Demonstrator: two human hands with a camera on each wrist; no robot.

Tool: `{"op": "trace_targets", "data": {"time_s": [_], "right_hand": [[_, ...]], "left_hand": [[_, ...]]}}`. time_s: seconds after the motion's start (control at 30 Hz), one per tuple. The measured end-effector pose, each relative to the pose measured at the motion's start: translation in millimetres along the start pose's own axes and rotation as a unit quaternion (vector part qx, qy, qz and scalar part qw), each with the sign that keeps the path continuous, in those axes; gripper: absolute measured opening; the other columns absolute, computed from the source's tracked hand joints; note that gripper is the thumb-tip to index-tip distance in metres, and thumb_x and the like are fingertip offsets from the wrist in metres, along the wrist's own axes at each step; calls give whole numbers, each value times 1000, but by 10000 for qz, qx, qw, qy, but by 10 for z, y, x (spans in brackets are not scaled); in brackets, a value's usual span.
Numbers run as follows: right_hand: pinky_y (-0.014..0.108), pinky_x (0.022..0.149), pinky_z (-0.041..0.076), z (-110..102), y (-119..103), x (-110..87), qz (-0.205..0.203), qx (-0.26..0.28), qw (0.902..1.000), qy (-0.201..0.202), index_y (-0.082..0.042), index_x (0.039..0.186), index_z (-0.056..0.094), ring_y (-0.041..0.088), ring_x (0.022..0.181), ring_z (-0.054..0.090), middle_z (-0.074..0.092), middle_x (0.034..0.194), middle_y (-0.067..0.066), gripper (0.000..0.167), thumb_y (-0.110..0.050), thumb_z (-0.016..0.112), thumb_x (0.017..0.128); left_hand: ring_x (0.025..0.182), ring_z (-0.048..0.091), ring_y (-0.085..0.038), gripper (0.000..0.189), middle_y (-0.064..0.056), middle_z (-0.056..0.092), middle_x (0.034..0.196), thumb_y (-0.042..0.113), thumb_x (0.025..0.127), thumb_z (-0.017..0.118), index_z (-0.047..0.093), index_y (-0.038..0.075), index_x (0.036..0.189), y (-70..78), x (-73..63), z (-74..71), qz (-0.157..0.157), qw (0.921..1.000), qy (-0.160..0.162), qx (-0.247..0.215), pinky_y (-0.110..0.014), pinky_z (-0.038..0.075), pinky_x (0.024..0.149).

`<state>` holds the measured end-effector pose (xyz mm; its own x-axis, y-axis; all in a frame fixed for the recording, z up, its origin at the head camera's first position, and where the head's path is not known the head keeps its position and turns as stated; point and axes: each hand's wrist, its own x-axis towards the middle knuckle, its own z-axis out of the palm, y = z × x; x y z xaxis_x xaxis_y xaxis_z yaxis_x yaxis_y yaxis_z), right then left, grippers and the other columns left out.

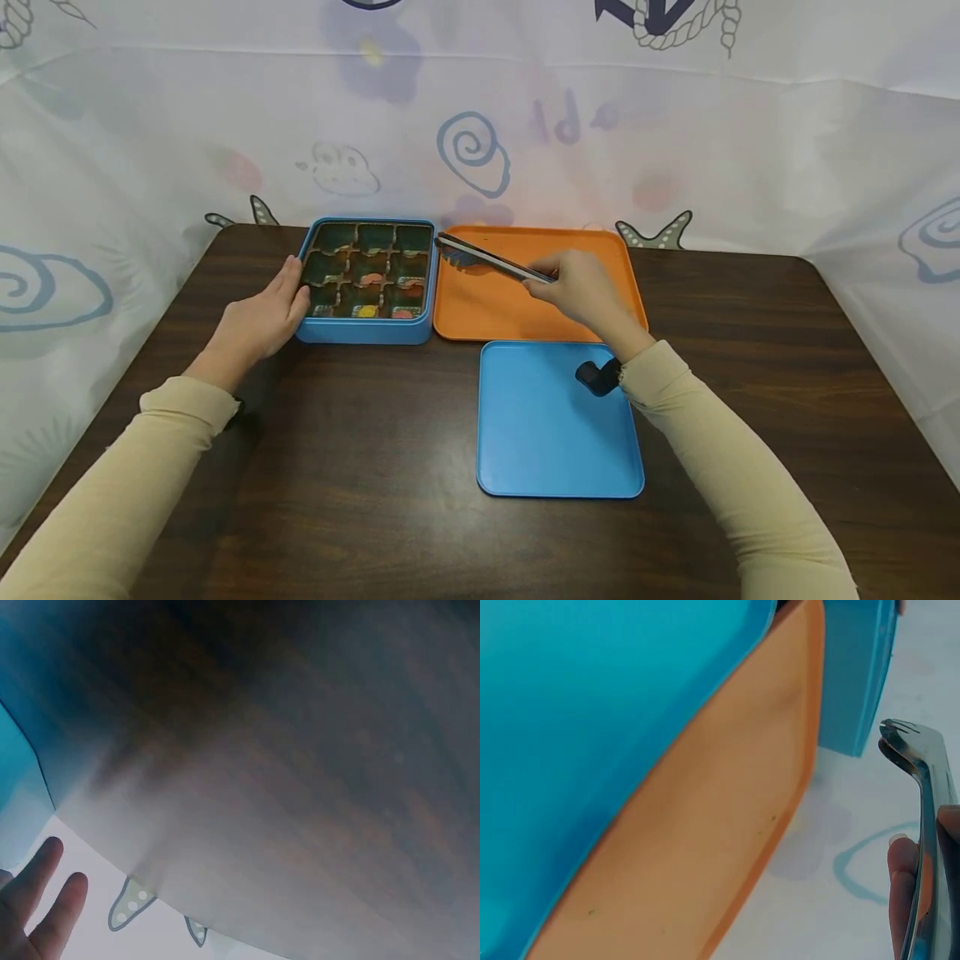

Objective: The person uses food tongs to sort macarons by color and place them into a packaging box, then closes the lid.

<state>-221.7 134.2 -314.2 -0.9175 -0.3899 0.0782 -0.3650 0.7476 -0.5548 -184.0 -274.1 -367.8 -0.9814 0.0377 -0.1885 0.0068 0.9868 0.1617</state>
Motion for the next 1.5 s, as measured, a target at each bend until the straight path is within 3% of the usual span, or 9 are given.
{"op": "trace_targets", "data": {"time_s": [0.17,0.33,0.43,0.53,0.67,0.9,1.03,1.27,1.5], "right_hand": [[28,61,42,40,-173,86,48,48,9999,-114,-2,114,70,23,75,59,72,98,19,30,-19,64,91],[27,60,40,110,-337,162,10,-23,9997,-229,-7,117,70,21,71,56,73,98,15,31,-22,64,91],[27,59,39,157,-424,207,-153,-69,9996,-233,-9,117,70,21,70,55,73,97,13,30,-21,64,90],[27,57,37,197,-507,243,-347,-24,9992,-211,-9,115,71,20,65,52,73,93,12,29,-21,65,90],[25,53,32,268,-618,285,-523,41,9983,-265,-11,114,72,17,57,45,74,89,9,27,-21,64,90],[26,57,39,450,-823,357,-569,63,9973,-456,-13,112,73,19,69,56,74,99,7,26,-23,65,89],[30,74,52,576,-929,386,-567,-4,9966,-599,-12,117,71,20,89,65,73,109,7,30,-25,64,90],[25,71,50,767,-1070,430,-513,-121,9956,-778,-15,122,67,17,85,64,70,118,5,34,-28,63,92],[22,64,45,846,-1139,435,-552,-77,9954,-778,-12,122,67,20,78,64,70,117,7,33,-25,63,92]], "left_hand": [[59,57,-28,71,-14,-1,162,49,101,17,-4,6,154,-22,-49,-10,-56,9999,65,137,-33,35,45],[52,52,-23,80,-15,-1,162,59,98,19,-6,8,154,-90,-104,-1,51,9998,16,202,-31,34,43],[60,59,-28,86,-12,-7,162,65,95,21,-11,10,153,-137,-126,-4,115,9998,-163,51,-32,37,44],[91,64,-42,91,-9,-17,161,70,93,21,-19,12,151,-168,-122,-16,190,9989,-388,-207,-40,47,55],[129,43,-49,98,-8,-24,158,74,89,24,-24,13,149,-195,-106,-28,260,9970,-625,-361,-52,51,74],[130,41,-50,103,-9,-23,158,77,86,28,-26,15,148,-215,-96,-38,206,9966,-685,-414,-57,49,79],[130,41,-51,104,-8,-22,159,79,85,27,-28,17,148,-207,-93,-41,143,9965,-683,-456,-62,45,84],[84,67,-41,105,-8,-20,159,79,85,28,-26,16,149,-174,-77,-61,198,9974,-643,-274,-42,48,57],[50,56,-20,106,-6,-24,158,80,84,28,-21,12,151,-102,-55,-87,228,9968,-744,-170,-33,41,47]]}}
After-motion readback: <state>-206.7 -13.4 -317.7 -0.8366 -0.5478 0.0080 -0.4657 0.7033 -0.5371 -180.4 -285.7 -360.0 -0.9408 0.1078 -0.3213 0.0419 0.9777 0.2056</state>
